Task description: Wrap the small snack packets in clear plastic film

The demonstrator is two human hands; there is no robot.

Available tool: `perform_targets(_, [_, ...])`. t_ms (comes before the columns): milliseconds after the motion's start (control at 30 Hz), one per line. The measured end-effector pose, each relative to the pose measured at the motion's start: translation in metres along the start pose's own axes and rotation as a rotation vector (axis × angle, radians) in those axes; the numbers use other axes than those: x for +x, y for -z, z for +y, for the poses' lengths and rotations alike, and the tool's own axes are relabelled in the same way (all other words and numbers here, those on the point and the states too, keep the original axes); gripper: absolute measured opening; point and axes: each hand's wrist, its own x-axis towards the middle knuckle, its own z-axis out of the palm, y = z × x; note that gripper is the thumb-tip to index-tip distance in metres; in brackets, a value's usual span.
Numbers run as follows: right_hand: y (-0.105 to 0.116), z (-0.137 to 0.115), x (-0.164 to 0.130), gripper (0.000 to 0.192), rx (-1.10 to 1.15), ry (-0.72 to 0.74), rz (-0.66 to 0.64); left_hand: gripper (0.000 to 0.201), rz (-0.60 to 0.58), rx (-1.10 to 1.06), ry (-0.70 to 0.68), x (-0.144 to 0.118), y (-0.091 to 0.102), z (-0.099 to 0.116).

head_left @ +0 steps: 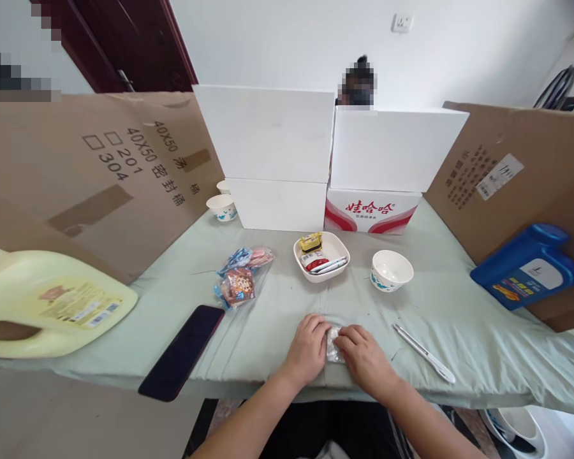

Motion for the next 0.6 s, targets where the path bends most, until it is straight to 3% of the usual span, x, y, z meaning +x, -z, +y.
perform_targets(133, [-0.010,-0.005,-0.006,0.011,-0.055,-0.036,-0.068,0.026,0.082,0.000,0.016,0.000,-0.003,-0.005])
perform_targets(200, [-0.003,0.002,-0.005,0.011,-0.054,-0.007,-0.084,0.024,0.097,0.009,0.012,0.001,-0.004,-0.005])
perform_targets(300, [0.035,0.030,0.007,0.023,-0.070,-0.059,-0.029,0.023,0.096,0.019,0.003,0.001,-0.005,-0.005])
perform_targets(367, [0.072,0.057,0.026,0.028,-0.179,-0.225,0.014,0.022,0.088,0.028,0.001,0.001,-0.005,-0.004])
perform_targets(467, [0.118,0.100,0.062,0.032,-0.364,-0.513,-0.081,0.021,0.070,0.045,0.006,0.001,-0.005,-0.004])
perform_targets(533, [0.129,0.124,0.085,0.026,-0.378,-0.579,-0.172,0.019,0.056,0.054,0.015,0.001,-0.005,-0.004])
perform_targets(600, [0.126,0.143,0.104,0.022,-0.357,-0.623,-0.308,0.018,0.037,0.059,0.025,0.002,-0.005,-0.004])
